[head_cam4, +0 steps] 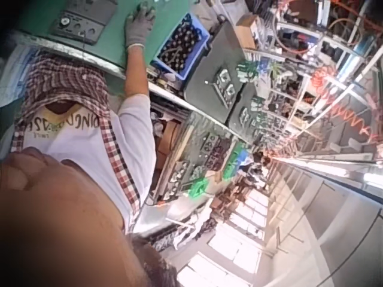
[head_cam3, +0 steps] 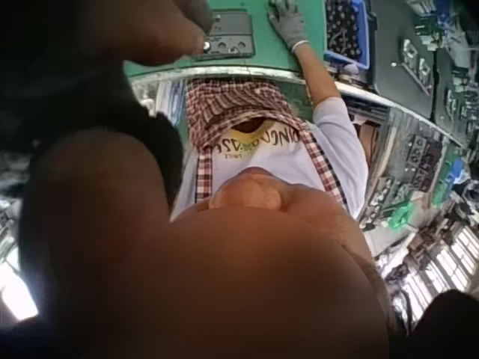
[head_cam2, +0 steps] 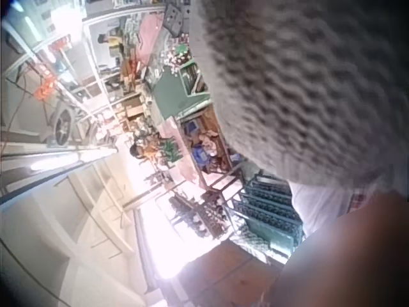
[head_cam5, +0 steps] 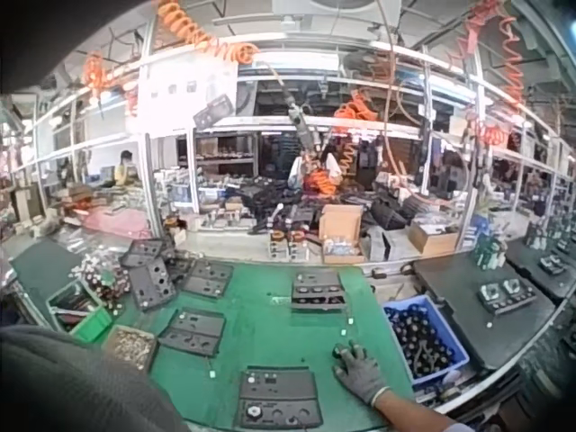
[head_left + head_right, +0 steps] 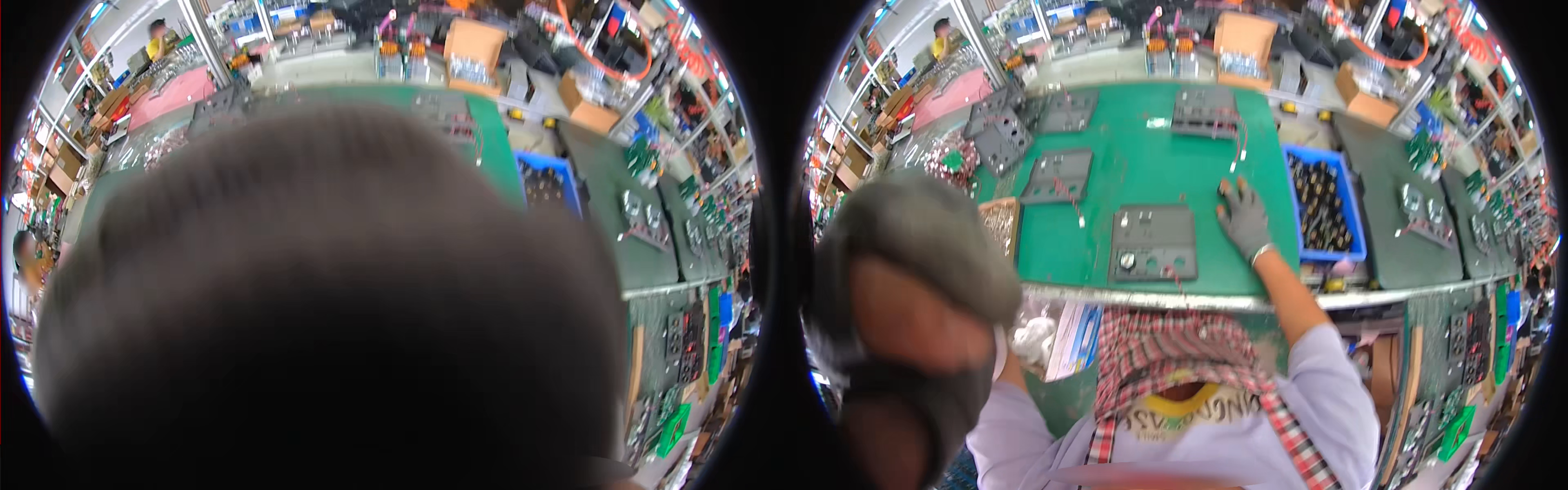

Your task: Assembling small electrical components and dials onto a metal panel at an industrial workbench.

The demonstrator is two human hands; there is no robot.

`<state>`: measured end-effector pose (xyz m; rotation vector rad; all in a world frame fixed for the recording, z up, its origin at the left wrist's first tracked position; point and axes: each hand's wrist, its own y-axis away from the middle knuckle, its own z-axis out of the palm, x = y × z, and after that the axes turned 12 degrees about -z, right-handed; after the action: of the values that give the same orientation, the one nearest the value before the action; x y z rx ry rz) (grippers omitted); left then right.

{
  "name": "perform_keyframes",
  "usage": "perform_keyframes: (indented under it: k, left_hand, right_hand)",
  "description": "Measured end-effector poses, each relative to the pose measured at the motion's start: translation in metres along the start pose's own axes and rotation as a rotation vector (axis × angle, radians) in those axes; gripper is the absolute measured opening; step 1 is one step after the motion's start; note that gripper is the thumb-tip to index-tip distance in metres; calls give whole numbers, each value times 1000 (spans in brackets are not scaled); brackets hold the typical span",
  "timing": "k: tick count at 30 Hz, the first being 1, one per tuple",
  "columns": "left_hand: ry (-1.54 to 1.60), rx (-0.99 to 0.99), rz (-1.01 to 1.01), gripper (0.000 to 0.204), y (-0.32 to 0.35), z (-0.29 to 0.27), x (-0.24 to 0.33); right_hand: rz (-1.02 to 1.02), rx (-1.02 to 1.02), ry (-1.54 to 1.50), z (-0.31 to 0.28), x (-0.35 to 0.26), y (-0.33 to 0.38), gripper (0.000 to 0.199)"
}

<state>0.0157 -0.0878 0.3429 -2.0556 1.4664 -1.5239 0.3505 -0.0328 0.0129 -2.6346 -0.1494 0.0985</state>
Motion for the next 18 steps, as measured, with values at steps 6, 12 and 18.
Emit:
perform_keyframes:
  k: [6,12,18]
  left_hand:
    - [106,-285,54,59,16,-41,20]
    - [440,148,-147,52,60,-14,-3]
    - [120,109,-403,44,25,20,-15]
  right_hand:
    - [37,-47,-45,-3,-3,-2,53]
    - [35,-68,-96,-5,-6,-2,48]
    - [34,-61,-28,4,4,5,47]
